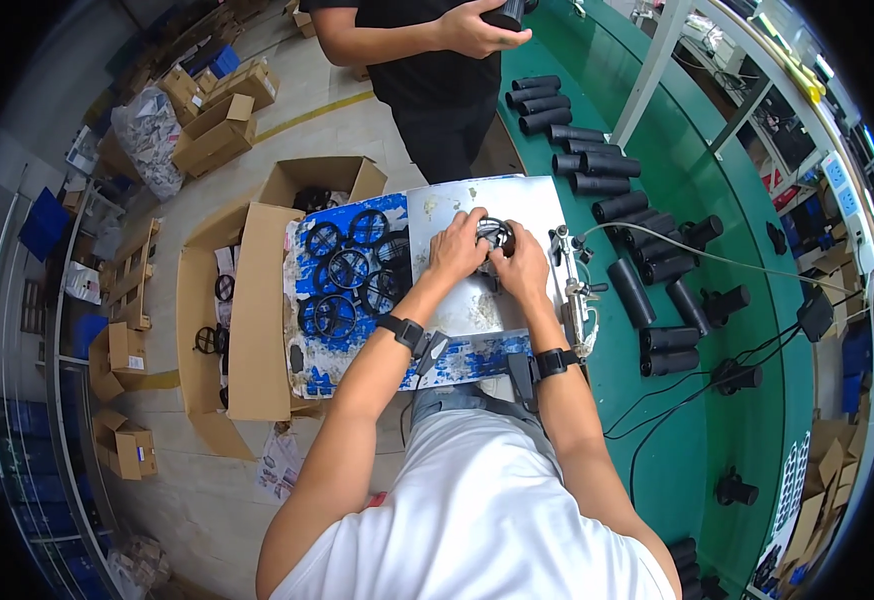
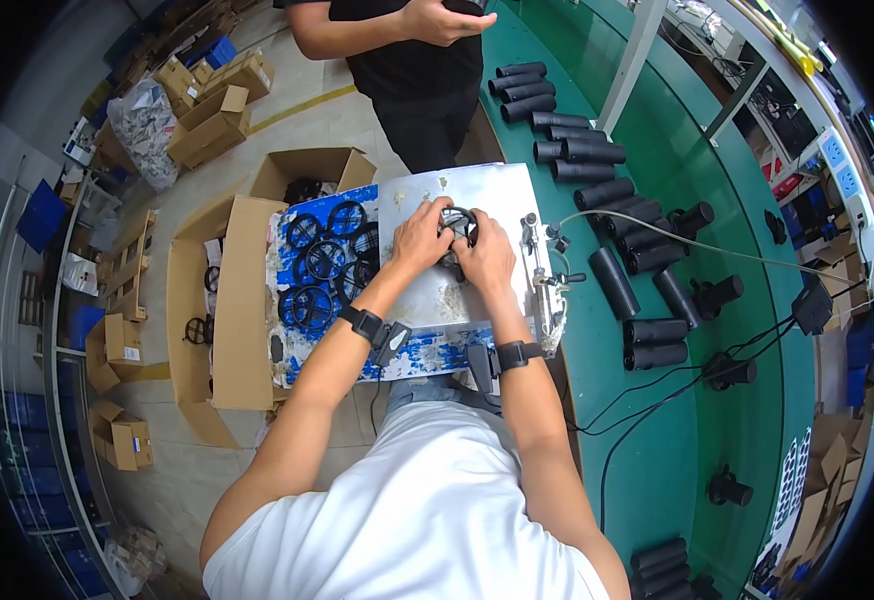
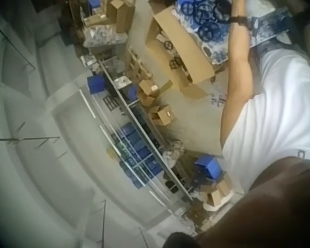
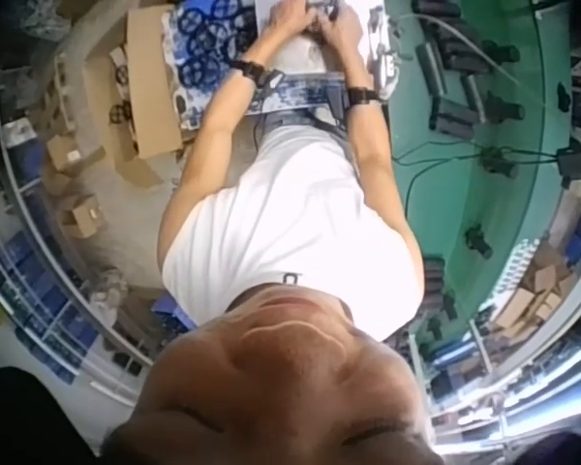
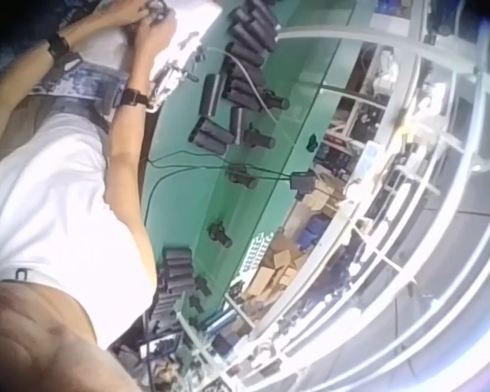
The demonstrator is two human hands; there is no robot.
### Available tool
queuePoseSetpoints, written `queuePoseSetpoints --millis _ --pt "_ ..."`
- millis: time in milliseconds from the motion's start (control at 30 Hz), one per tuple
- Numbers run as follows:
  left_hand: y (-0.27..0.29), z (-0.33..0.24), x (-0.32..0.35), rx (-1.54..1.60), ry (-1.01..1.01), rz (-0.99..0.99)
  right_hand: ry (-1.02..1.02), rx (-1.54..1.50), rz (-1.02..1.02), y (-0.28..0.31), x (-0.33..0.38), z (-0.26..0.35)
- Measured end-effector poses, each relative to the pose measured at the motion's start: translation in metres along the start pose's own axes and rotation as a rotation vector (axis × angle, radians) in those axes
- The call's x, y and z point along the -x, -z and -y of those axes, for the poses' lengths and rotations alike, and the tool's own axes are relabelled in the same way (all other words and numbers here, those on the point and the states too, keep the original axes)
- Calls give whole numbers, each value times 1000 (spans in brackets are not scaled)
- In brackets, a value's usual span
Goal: The person picks up a fan guard from a box, places it onto a metal fixture, and presses it down. They then remove the fan guard from the fixture and place it onto a blue and white table.
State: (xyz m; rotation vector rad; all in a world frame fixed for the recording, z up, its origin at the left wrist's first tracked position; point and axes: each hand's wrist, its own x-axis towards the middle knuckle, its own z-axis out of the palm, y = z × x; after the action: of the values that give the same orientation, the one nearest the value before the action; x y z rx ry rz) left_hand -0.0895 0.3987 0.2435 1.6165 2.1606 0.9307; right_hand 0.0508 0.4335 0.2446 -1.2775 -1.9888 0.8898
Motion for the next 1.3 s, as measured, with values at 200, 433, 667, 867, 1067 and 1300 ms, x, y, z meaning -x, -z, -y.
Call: queuePoseSetpoints --millis 200,433,667,867,1067,1300 --pt "-14 16 -25 -174 -96 -10 30 246 -158 -14 -19 -21" --pt "-13 18 -27 -96 -133 -4 111 264 -257 -18 -20 -19" --pt "19 -9 17 161 -253 -58 273 -101 -230 -3 12 7" --pt "46 -24 93 180 -65 207 301 -61 131 42 89 41" --pt "37 13 128 312 22 135 7 -373 -331 155 47 -1" --pt "17 9 128 123 69 82 -530 -207 28 112 6 -199"
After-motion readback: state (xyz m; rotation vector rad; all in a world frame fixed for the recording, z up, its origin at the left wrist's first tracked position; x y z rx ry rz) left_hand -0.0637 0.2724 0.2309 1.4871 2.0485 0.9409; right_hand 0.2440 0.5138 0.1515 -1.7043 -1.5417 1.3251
